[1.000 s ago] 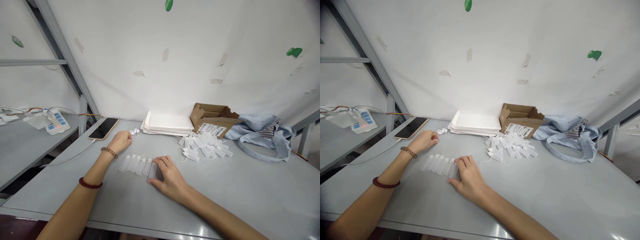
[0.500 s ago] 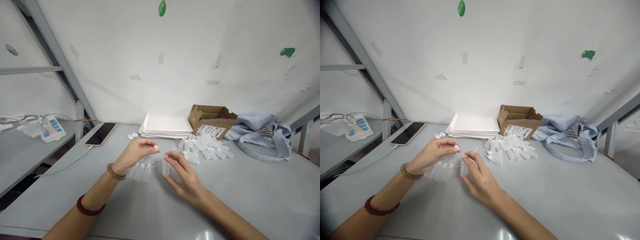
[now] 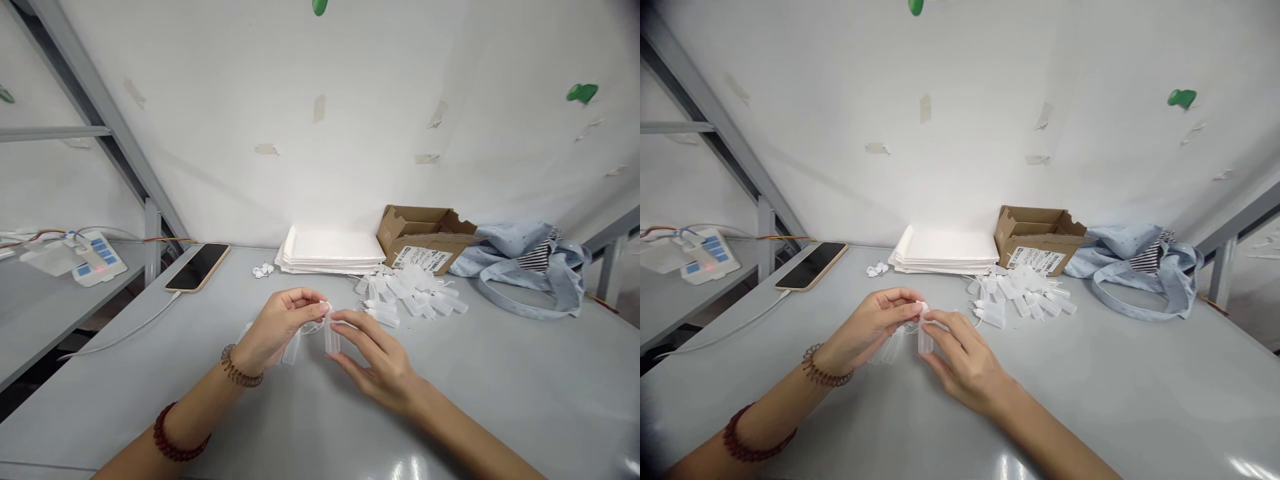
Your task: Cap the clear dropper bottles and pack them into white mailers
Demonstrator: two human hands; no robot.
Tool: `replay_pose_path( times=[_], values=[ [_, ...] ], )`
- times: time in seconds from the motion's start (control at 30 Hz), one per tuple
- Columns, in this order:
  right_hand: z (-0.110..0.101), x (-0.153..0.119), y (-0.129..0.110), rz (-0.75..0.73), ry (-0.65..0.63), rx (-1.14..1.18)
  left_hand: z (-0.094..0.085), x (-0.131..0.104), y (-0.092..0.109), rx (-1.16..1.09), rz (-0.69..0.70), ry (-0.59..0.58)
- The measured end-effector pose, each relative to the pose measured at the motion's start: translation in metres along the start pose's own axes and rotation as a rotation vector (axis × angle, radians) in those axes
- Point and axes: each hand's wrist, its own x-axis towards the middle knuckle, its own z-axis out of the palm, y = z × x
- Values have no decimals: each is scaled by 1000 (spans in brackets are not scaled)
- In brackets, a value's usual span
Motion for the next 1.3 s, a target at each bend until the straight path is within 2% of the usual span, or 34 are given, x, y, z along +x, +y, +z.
replay_pose_path(
  times=[0.13, 0.43, 0.57, 0.83, 0.97, 1.03, 1.1, 1.23, 1.3],
  values=[
    [-2, 2, 0, -72, 35, -22, -1, 0, 4, 8, -30, -9],
    [-6, 6, -1, -141, -48, -25, -12, -1, 15, 190, -114, -76],
    [-5, 6, -1, -109, -33, -149, -10, 0, 12, 137, -118, -35],
    [2, -3, 7, -235, -80, -386, -6, 0, 7, 66, -67, 45],
    [10, -10, 11, -187, 0, -436, -4, 0, 3, 91, -44, 56],
    [11, -10, 10, -114, 40, -388, -3, 0, 1, 105, -28, 49],
    [10, -8, 6, 79, 32, -184, -2, 0, 1, 115, -5, 34],
    [-1, 4, -2, 727, -111, 615, -4, -1, 1, 130, 47, -49],
    [-5, 8, -4, 944, -144, 1030, -7, -1, 1, 102, 65, -107]
  ],
)
